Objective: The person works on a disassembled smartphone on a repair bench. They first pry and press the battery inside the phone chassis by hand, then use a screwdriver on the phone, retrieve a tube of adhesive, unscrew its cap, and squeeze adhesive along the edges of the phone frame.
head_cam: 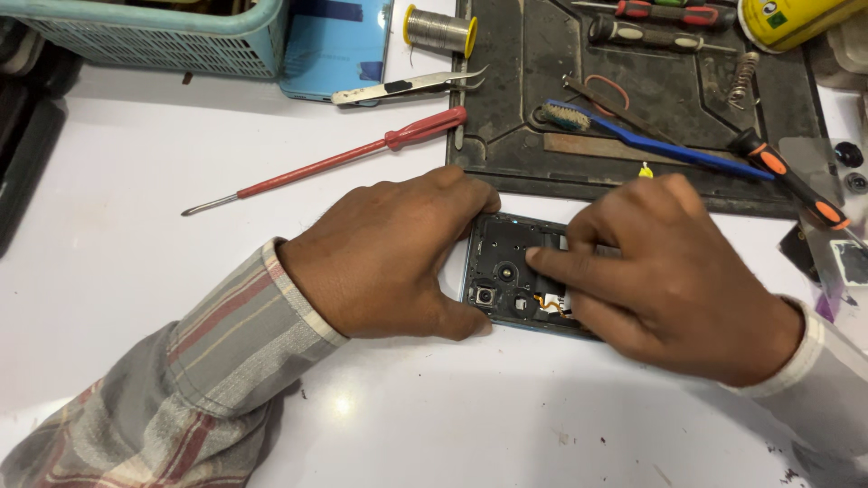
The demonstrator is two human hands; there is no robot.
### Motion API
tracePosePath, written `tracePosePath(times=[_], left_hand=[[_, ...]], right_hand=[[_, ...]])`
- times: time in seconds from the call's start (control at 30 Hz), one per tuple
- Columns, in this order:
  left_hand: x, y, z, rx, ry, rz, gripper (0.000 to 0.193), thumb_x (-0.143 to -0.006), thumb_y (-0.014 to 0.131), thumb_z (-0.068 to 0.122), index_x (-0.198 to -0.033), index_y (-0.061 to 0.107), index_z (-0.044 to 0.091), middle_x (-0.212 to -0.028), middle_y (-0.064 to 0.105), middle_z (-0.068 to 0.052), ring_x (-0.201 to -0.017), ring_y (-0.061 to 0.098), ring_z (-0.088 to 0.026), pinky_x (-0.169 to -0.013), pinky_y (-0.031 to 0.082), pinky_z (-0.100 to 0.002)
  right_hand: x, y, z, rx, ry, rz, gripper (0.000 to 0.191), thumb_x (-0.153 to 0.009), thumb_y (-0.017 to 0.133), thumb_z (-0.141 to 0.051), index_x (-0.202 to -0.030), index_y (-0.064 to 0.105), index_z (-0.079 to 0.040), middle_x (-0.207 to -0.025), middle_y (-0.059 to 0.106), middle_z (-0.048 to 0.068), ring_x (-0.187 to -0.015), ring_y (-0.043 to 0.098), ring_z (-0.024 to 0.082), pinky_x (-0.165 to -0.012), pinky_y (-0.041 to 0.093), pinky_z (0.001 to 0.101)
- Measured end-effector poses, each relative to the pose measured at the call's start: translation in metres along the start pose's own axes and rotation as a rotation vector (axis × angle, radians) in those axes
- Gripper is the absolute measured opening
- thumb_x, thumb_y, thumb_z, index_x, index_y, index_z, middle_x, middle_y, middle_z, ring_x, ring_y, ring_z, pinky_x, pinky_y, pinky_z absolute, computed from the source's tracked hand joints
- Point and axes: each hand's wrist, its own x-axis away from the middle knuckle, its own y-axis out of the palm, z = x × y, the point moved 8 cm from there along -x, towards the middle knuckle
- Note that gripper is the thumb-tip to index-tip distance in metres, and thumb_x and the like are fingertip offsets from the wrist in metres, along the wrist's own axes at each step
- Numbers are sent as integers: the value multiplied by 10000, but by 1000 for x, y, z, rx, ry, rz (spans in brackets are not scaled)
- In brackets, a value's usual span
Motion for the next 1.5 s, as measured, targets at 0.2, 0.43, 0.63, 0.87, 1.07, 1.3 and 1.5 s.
tracePosePath(times=[0.2, 0.43, 0.63, 0.87, 1.07, 1.3, 1.5], left_hand=[[2, -1, 1, -2, -11, -2, 749, -575, 914, 404, -1151, 598, 44, -1014, 618, -119, -862, 677, -312, -732, 547, -440], [1, 1, 1, -4, -7, -8, 771, -573, 923, 405, -1180, 606, 51, -1006, 621, -116, -831, 682, -304, -711, 551, -431], [-1, 2, -2, 0, -66, -51, 778, -563, 916, 400, -1190, 598, 65, -1003, 614, -101, -807, 686, -287, -698, 555, -422], [1, 4, -7, 3, -16, -1, 752, -577, 922, 402, -1165, 605, 56, -1017, 617, -108, -871, 674, -298, -732, 540, -433], [1, 4, -3, -5, -3, 17, 728, -577, 918, 396, -1135, 606, 48, -1006, 620, -113, -855, 676, -304, -721, 542, -434], [-3, -2, 5, 1, 31, 36, 771, -571, 924, 404, -1155, 592, 27, -1021, 624, -121, -847, 682, -319, -706, 547, -441], [-3, 5, -3, -14, -16, -21, 761, -576, 918, 406, -1165, 593, 51, -1017, 615, -115, -835, 681, -311, -710, 546, -439]], right_hand=[[3, 3, -11, -12, -60, -9, 396, -702, 710, -147, -1093, 765, -174, -912, 585, 2, -902, 519, 222, -818, 350, 442], [2, 1, -2, 11, 17, 6, 374, -717, 720, -113, -1088, 769, -125, -904, 590, 24, -883, 519, 240, -798, 351, 451], [2, 2, -13, -70, -61, -10, 380, -670, 709, -74, -1040, 778, -125, -832, 573, 3, -831, 509, 223, -756, 348, 447], [2, 10, -13, -98, -42, -44, 369, -692, 690, -70, -1043, 780, -137, -842, 576, -17, -853, 510, 206, -765, 350, 425], [1, 7, -18, -77, -32, -63, 349, -665, 699, -68, -1003, 781, -87, -810, 594, 8, -825, 528, 223, -725, 366, 422], [4, -2, -13, -16, -57, 12, 340, -700, 711, -116, -1035, 768, -104, -869, 603, 15, -856, 526, 233, -763, 356, 444], [0, 1, 5, 53, 37, 17, 390, -718, 690, -108, -1097, 778, -116, -901, 606, 28, -854, 491, 243, -768, 335, 448]])
